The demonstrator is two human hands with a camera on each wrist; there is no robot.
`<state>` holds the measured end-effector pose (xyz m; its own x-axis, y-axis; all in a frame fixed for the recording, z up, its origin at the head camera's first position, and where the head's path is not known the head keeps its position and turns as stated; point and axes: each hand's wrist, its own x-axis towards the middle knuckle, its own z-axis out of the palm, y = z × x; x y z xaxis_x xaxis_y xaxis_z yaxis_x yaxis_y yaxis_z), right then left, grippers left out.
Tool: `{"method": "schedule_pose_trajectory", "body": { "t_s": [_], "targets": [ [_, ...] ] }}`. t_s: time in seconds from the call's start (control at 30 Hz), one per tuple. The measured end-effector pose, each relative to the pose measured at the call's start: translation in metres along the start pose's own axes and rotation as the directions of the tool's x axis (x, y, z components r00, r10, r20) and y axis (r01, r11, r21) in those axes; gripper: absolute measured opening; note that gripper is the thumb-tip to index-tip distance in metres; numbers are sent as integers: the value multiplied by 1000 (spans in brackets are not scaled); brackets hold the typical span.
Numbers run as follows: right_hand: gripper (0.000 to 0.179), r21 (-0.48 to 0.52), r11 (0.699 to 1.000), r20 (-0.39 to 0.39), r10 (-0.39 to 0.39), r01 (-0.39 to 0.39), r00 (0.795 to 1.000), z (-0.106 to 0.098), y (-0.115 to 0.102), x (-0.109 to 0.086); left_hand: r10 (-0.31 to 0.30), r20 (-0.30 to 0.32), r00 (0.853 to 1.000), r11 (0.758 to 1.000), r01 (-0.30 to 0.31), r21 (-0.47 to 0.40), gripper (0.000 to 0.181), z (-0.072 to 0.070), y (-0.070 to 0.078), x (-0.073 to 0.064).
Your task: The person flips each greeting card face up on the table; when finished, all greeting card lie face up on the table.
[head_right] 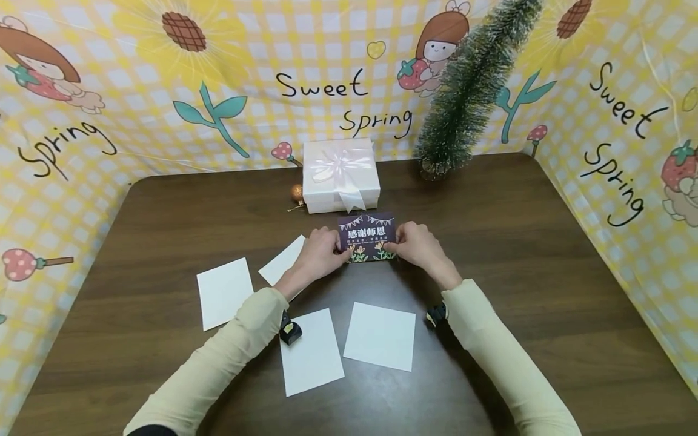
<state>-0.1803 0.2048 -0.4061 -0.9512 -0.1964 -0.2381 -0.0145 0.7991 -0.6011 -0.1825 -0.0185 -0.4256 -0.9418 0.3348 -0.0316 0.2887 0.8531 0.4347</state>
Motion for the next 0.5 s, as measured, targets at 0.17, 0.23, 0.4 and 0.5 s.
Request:
{"method": "schedule_pose_trajectory", "body": {
  "t_s": [0.17, 0.23, 0.4, 0.5],
  "targets": [
    [29, -74, 997, -18, 6, -7, 1000, 5, 2, 1, -44, 41, 998, 995, 40, 88, 36, 4, 1, 1],
    [30, -95, 995, -31, 6, -9, 1000, 6, 3, 2, -55, 40, 998, 992, 50, 116, 40, 5, 2, 1],
    [33, -137, 990, -55, 12, -20, 998, 9, 5, 4, -27, 24, 999, 989, 23, 145, 39, 6, 2, 2],
    [33, -150, 989, -65, -12, 2, 998, 10, 5, 3, 57, 13, 998, 989, -58, 138, 30, 5, -1, -1]
  ]
}}
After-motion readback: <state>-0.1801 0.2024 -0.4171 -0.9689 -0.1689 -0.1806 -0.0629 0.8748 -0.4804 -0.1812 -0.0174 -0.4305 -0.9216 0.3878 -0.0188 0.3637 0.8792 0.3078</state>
